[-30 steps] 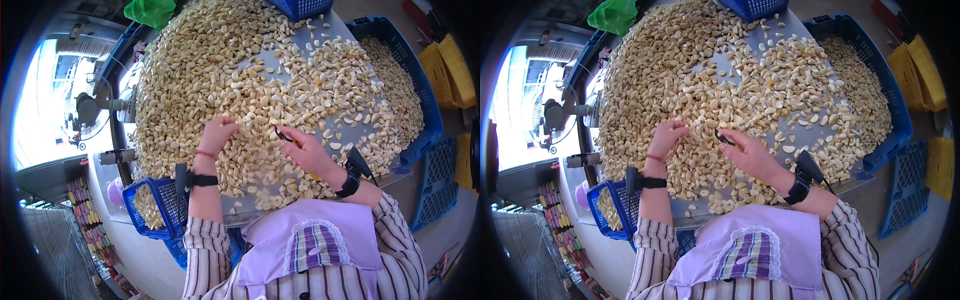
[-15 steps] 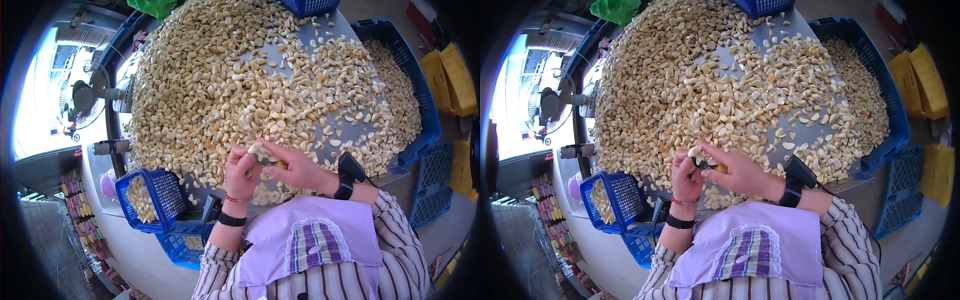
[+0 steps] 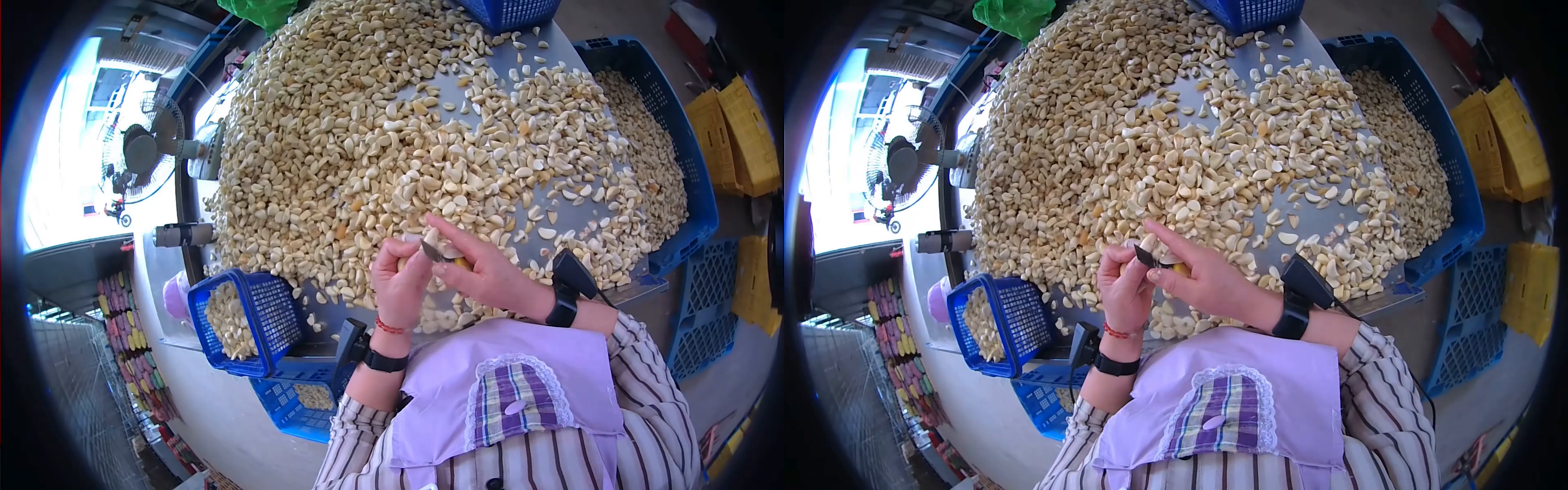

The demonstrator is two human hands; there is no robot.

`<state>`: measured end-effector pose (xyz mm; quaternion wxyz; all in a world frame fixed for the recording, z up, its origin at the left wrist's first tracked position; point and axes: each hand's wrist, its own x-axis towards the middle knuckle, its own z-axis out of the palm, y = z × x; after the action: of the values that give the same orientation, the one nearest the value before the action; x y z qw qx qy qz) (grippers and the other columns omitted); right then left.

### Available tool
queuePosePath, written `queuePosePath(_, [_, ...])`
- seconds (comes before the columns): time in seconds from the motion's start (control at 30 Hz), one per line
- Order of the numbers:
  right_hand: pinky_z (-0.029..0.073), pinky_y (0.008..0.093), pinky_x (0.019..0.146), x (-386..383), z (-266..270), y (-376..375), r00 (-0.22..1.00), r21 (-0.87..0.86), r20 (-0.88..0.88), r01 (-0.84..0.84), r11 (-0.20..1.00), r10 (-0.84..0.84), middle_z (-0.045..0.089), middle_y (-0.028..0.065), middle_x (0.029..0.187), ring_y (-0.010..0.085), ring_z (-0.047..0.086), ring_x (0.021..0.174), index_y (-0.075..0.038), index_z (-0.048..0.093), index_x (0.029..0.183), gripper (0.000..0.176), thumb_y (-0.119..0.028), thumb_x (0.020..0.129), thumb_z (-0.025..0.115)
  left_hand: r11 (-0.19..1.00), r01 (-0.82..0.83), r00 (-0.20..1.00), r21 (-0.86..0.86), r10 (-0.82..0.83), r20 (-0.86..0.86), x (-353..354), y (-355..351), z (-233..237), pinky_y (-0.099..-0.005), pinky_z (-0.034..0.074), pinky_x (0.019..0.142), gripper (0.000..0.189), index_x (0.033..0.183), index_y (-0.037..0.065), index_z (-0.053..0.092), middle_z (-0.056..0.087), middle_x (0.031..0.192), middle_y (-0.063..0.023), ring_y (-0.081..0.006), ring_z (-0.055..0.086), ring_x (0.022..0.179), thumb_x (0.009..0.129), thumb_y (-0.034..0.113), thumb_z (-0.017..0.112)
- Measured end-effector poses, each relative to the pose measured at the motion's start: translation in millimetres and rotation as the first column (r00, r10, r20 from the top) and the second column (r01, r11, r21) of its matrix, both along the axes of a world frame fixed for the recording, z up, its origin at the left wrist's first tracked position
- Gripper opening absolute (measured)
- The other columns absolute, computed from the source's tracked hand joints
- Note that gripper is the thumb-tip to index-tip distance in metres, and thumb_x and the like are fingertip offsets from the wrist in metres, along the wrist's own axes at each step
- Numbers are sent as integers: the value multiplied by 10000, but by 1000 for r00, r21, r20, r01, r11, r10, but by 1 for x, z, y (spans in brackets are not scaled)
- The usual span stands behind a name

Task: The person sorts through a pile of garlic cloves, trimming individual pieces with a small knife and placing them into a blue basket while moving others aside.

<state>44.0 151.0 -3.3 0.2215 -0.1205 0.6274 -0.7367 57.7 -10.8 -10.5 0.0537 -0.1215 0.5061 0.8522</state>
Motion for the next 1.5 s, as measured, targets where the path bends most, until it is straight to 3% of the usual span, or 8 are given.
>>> queuePosePath(0.4, [380, 164, 427, -17, -13, 9, 858, -257, 511, 207, 944, -49, 521, -22, 712, 32, 430, 465, -153, 413, 1388, 445, -212, 957, 505, 868, -441, 828, 229, 492, -270, 22, -169, 35, -162, 391, 391, 234, 1022, 54, 548, 586, 847, -57, -77, 474, 572, 920, 262, 517])
queuePosePath(0.57, [383, 166, 421, -26, -21, 10, 835, -300, 544, 288, 909, -85, 512, -21, 704, 36, 431, 460, -152, 447, 1359, 408, -224, 961, 504, 301, -704, 666, -644, 596, -449, 46, -333, 74, -278, 510, 710, 309, 1077, 2, 581, 612, 1028, -145, -207, 606, 884, 885, 241, 619])
queuePosePath(0.67, [369, 169, 415, -25, -21, 5, 813, -213, 575, 253, 944, -88, 503, -21, 706, 36, 432, 460, -137, 455, 1348, 397, -232, 965, 493, -771, -146, 914, -620, 134, -382, 36, -335, 67, -412, 384, 958, 441, 1134, 6, 618, 605, 1057, -214, -341, 505, 1044, 786, 257, 718])
queuePosePath(0.97, [373, 172, 414, -21, -20, 1, 818, -159, 568, 220, 963, -93, 500, -14, 704, 39, 435, 453, -86, 430, 1353, 414, -223, 966, 483, -162, 56, 982, -985, -172, 84, -12, -153, -65, -358, 496, 668, 250, 983, 54, 665, 654, 946, -81, -239, 612, 782, 765, 169, 704])
queuePosePath(1.13, [383, 174, 414, -23, -24, 4, 820, -166, 557, 263, 950, -129, 497, -17, 706, 42, 422, 449, -71, 439, 1338, 404, -220, 965, 487, 921, -172, 968, -350, 224, 114, -8, -151, -24, -222, 423, 543, 149, 942, 61, 659, 611, 771, 0, -116, 554, 672, 833, 160, 638])
queuePosePath(1.3, [383, 167, 426, -21, -26, -2, 799, -158, 595, 218, 963, -83, 494, -15, 706, 38, 415, 482, -62, 454, 1326, 386, -200, 966, 484, 934, -331, 941, 133, 338, -32, -26, -184, -24, -230, 438, 565, 239, 997, 49, 669, 631, 715, -18, -129, 571, 642, 850, 229, 616])
queuePosePath(1.37, [381, 167, 429, -19, -30, -5, 807, -150, 587, 185, 971, -63, 494, -16, 709, 37, 415, 486, -74, 456, 1328, 384, -198, 965, 485, 239, -14, 988, -971, 153, 23, -43, -177, -30, -295, 489, 632, 273, 920, -2, 670, 667, 768, -94, -201, 615, 690, 860, 259, 617])
queuePosePath(1.5, [377, 168, 439, -16, -33, -4, 825, -88, 562, 130, 988, -59, 498, -20, 715, 35, 417, 490, -100, 461, 1332, 381, -181, 960, 491, -216, 150, 988, -965, 61, 140, -51, -178, -72, -338, 496, 690, 335, 951, 1, 670, 685, 819, -135, -215, 630, 720, 821, 310, 676])
